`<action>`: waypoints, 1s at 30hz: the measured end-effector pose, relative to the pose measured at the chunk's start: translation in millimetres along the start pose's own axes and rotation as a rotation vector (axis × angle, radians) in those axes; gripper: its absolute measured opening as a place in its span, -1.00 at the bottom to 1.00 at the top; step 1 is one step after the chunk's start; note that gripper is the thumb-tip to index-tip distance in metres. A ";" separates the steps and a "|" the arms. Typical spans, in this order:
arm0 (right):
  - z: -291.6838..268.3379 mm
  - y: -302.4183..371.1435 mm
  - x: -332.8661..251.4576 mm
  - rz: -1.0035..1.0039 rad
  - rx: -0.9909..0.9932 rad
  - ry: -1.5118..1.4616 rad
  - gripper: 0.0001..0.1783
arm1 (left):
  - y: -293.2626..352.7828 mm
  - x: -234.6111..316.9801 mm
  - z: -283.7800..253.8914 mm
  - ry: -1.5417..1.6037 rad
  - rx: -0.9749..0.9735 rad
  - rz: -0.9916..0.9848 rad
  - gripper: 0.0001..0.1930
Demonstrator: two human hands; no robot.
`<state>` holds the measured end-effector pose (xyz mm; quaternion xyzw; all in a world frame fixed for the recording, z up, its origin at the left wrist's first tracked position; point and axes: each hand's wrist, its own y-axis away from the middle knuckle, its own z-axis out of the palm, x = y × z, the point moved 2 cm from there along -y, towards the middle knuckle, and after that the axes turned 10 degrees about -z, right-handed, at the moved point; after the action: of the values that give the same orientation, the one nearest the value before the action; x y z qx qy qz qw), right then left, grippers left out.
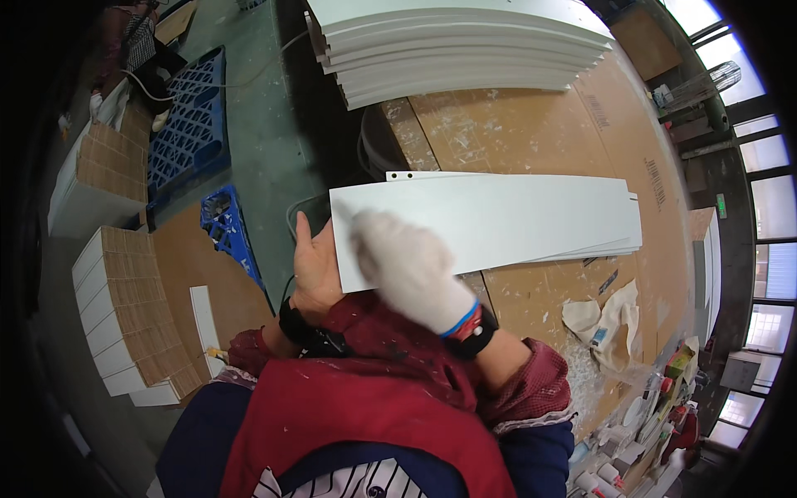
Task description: The person wipes the surface of white rectangular panels with a cloth. They handle the panels one at a time, wiping them thoroughly and then stacking them on a pile. The person also uses a small tool to scrape or clean the edges of the panels.
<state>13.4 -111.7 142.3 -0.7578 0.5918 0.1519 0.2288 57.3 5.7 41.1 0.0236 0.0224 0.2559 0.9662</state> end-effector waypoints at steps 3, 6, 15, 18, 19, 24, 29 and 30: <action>-24.0 -5.1 45.2 0.254 0.084 0.383 -0.87 | -3.4 -3.8 7.5 -0.037 -0.001 -0.025 -0.11; -2.2 -15.6 14.3 0.191 -0.126 0.520 -0.87 | -3.8 -4.7 12.3 -0.113 0.194 -0.014 -0.12; -23.9 55.3 10.7 0.067 0.032 -0.367 -0.81 | -3.7 20.6 5.7 -0.406 0.225 0.251 -0.25; -68.4 99.7 28.6 0.741 0.289 -0.692 -0.84 | 16.5 46.7 20.8 -1.354 0.379 0.512 -0.38; -72.3 118.0 33.7 0.801 0.334 -0.710 -0.84 | 18.7 52.0 29.1 -1.692 0.307 0.527 -0.37; -53.2 179.1 52.4 0.916 0.402 -0.809 -0.82 | 10.4 41.1 57.5 -2.699 -0.194 0.491 -0.41; -36.5 195.2 57.0 0.741 0.461 -0.998 -0.83 | -12.5 29.1 60.6 -2.802 -0.596 0.607 -0.64; -32.7 196.7 58.6 0.731 0.471 -0.994 -0.83 | -13.7 30.1 60.1 -2.830 -0.666 0.585 -0.67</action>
<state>-163.2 -215.7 107.9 -0.2774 0.6523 0.4181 0.5682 93.5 6.6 99.4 0.0334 -0.9783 0.1949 0.0615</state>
